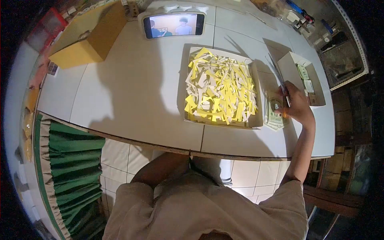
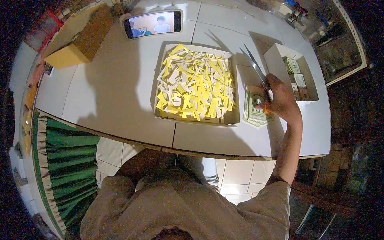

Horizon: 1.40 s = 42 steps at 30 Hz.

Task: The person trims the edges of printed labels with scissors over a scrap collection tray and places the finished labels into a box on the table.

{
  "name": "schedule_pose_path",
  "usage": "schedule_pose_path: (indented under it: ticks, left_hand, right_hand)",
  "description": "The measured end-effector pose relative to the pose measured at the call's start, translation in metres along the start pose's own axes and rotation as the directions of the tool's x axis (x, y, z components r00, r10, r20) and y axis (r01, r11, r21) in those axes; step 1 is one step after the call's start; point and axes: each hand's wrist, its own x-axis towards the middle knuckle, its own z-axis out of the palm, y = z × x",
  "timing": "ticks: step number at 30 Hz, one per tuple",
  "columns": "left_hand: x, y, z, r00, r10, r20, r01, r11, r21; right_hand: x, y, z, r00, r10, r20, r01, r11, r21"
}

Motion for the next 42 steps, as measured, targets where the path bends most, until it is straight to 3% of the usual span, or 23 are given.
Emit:
schedule_pose_path:
  ticks: [2, 14, 17, 18, 20, 21, 23, 25, 29, 34, 36, 37, 39, 40, 41, 42]
  left_hand:
    - [-0.001, 0.001, 0.001, 1.0, 0.006, -0.003, -0.006, 1.0, 0.004]
    - [-0.004, 0.014, 0.005, 0.997, 0.067, 0.031, -0.068, 0.997, 0.034]
    - [-0.007, 0.022, 0.008, 0.993, 0.103, 0.058, -0.105, 0.994, 0.043]
    - [-0.009, 0.023, 0.007, 0.992, 0.111, 0.066, -0.114, 0.992, 0.049]
    - [-0.012, 0.03, 0.01, 0.988, 0.131, 0.077, -0.136, 0.989, 0.058]
    - [-0.014, 0.032, 0.01, 0.985, 0.139, 0.097, -0.146, 0.987, 0.064]
    - [-0.011, 0.042, -0.003, 0.982, 0.151, 0.114, -0.159, 0.985, 0.068]
    - [-0.008, 0.056, -0.031, 0.888, 0.128, 0.441, -0.092, 0.991, -0.1]
    - [-0.001, 0.069, -0.065, 0.858, 0.205, 0.472, -0.099, 0.966, -0.24]
    - [0.015, 0.095, -0.142, 0.818, 0.481, 0.314, -0.348, 0.85, -0.396]
    - [0.019, 0.105, -0.167, 0.826, 0.478, 0.298, -0.364, 0.857, -0.365]
    - [0.023, 0.108, -0.175, 0.835, 0.473, 0.281, -0.378, 0.864, -0.333]
    - [0.034, 0.106, -0.187, 0.877, 0.442, 0.19, -0.371, 0.872, -0.318]
    - [0.041, 0.103, -0.192, 0.909, 0.405, 0.098, -0.36, 0.881, -0.306]
    - [0.049, 0.1, -0.196, 0.91, 0.405, 0.092, -0.362, 0.882, -0.3]
    - [0.058, 0.097, -0.201, 0.931, 0.365, -0.008, -0.357, 0.905, -0.23]
  right_hand:
    - [0.002, -0.001, 0.002, 0.988, 0.153, 0.03, -0.148, 0.982, -0.114]
    - [0.001, 0.022, 0.012, 1.0, 0.004, -0.006, -0.003, 0.997, 0.082]
    - [0.002, 0.026, 0.011, 0.999, -0.029, -0.023, 0.03, 0.999, 0.016]
    - [0.002, 0.023, 0.008, 1.0, -0.018, -0.023, 0.018, 1.0, 0.014]
    - [0.003, 0.01, 0.002, 0.988, 0.149, 0.036, -0.146, 0.986, -0.085]
    - [0.002, 0.021, 0.008, 0.996, 0.072, -0.049, -0.075, 0.995, -0.064]
    - [0.001, 0.021, 0.008, 0.996, 0.075, -0.056, -0.077, 0.997, -0.025]
    - [0.001, 0.024, 0.008, 0.995, 0.078, -0.066, -0.078, 0.997, 0.011]
    - [-0.002, 0.03, 0.007, 0.991, 0.053, -0.122, -0.049, 0.998, 0.032]
    - [-0.002, 0.023, -0.003, 0.988, 0.144, -0.059, -0.138, 0.985, 0.106]
    - [-0.006, 0.041, -0.007, 0.999, 0.033, -0.015, -0.027, 0.955, 0.297]
    - [-0.008, 0.047, -0.006, 0.999, 0.031, -0.017, -0.025, 0.956, 0.293]
    - [-0.011, 0.054, -0.003, 0.988, 0.04, -0.148, 0.088, 0.646, 0.758]
    - [-0.012, 0.051, -0.005, 0.988, 0.034, -0.15, 0.093, 0.648, 0.756]
    - [-0.012, 0.043, -0.006, 0.97, 0.101, -0.221, 0.104, 0.65, 0.752]
    - [-0.011, 0.033, -0.007, 0.943, 0.167, -0.288, 0.114, 0.651, 0.75]
